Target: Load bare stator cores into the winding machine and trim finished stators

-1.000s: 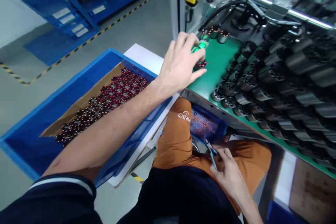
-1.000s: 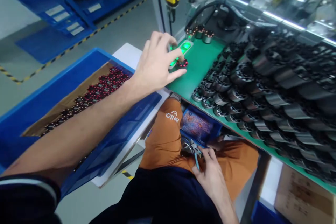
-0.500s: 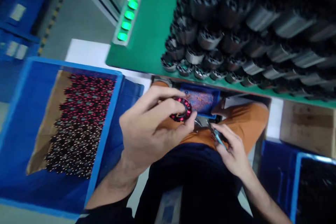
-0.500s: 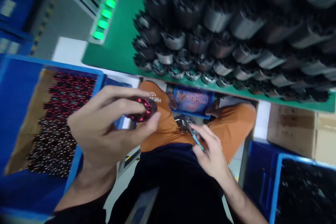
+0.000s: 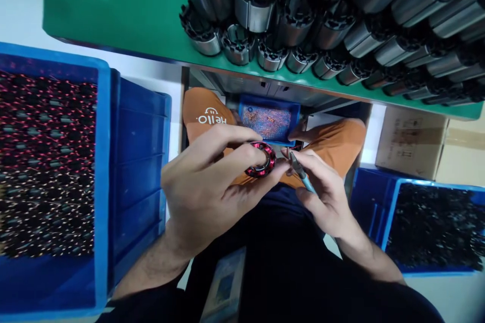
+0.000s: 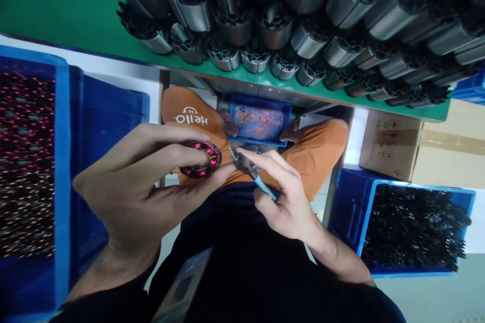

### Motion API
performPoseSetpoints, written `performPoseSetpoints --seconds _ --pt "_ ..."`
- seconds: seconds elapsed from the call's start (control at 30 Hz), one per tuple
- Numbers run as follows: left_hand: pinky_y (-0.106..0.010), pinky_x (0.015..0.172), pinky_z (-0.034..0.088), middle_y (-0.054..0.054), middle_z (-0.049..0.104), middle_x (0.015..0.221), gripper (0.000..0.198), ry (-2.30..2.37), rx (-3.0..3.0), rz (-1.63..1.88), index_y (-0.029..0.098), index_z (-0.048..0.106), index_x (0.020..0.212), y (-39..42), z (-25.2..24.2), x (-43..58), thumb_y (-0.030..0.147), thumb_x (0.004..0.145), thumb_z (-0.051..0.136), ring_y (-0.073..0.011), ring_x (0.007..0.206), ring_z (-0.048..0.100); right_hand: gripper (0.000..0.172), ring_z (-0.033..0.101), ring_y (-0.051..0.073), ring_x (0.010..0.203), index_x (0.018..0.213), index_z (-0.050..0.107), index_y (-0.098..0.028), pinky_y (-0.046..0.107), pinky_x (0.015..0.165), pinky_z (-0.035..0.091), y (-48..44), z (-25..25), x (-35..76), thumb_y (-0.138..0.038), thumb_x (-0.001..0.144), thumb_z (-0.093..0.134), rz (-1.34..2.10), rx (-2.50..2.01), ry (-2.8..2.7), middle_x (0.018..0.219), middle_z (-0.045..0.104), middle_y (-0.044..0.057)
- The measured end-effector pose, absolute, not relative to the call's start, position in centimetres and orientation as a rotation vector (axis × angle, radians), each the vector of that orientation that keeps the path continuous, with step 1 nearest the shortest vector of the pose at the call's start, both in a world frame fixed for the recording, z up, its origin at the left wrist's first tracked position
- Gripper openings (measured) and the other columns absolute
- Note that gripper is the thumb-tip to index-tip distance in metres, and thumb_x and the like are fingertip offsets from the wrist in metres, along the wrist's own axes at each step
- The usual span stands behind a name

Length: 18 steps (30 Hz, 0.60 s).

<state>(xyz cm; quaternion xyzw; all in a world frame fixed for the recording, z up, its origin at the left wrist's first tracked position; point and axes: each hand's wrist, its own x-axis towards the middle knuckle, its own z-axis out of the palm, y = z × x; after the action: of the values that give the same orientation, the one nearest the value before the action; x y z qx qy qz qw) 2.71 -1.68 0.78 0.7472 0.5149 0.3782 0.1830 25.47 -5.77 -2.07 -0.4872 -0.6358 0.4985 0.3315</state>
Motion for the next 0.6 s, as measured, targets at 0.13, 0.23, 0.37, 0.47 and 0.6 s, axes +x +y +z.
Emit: performPoseSetpoints --seconds 0.13,0.23,0.37,0.47,0.6 --pt "-0.038 0.077 0.065 0.001 0.078 0.109 0.020 1.431 2.120 1.056 0.031 0.068 0.099 -1.7 0.5 2.5 0.032 0.091 0.087 -0.0190 0.095 0.076 0.074 0.066 0.022 0.105 0.156 0.061 -0.036 0.041 0.093 0.058 -5.8 -1.9 25.3 -0.009 0.087 0.058 1.278 -1.294 -1.668 0.126 0.071 0.006" --pt "-0.040 0.079 0.065 0.001 0.078 0.110 0.020 1.428 2.119 1.047 0.032 0.068 0.097 -1.9 0.5 2.3 0.032 0.091 0.087 -0.0197 0.096 0.077 0.071 0.064 0.021 0.092 0.155 0.064 -0.034 0.037 0.081 0.057 -5.9 -1.9 25.3 -0.010 0.088 0.058 1.220 -1.332 -1.696 0.107 0.070 0.005" --pt "-0.040 0.081 0.064 0.001 0.078 0.111 0.021 1.418 2.113 1.037 0.031 0.068 0.097 -2.0 0.5 2.1 0.030 0.090 0.088 -0.0200 0.097 0.077 0.072 0.063 0.019 0.085 0.154 0.065 -0.034 0.035 0.078 0.056 -6.1 -2.0 25.0 -0.008 0.087 0.058 1.178 -1.337 -1.695 0.097 0.069 0.004" --pt "-0.038 0.082 0.063 0.000 0.079 0.110 0.020 1.397 2.105 1.058 0.029 0.069 0.096 -2.0 0.2 2.1 0.029 0.090 0.087 -0.0196 0.096 0.076 0.069 0.063 0.016 0.080 0.151 0.068 -0.032 0.033 0.075 0.056 -6.1 -2.2 24.7 -0.008 0.087 0.058 1.169 -1.325 -1.684 0.098 0.072 0.003" --pt "-0.036 0.082 0.061 -0.002 0.078 0.108 0.023 1.369 2.014 1.120 0.026 0.072 0.095 -1.8 -0.7 1.9 0.028 0.084 0.092 -0.0199 0.096 0.075 0.060 0.064 0.014 0.075 0.144 0.073 -0.028 0.030 0.072 0.057 -5.7 -2.7 24.9 -0.011 0.089 0.057 1.186 -1.359 -1.668 0.099 0.075 0.003"
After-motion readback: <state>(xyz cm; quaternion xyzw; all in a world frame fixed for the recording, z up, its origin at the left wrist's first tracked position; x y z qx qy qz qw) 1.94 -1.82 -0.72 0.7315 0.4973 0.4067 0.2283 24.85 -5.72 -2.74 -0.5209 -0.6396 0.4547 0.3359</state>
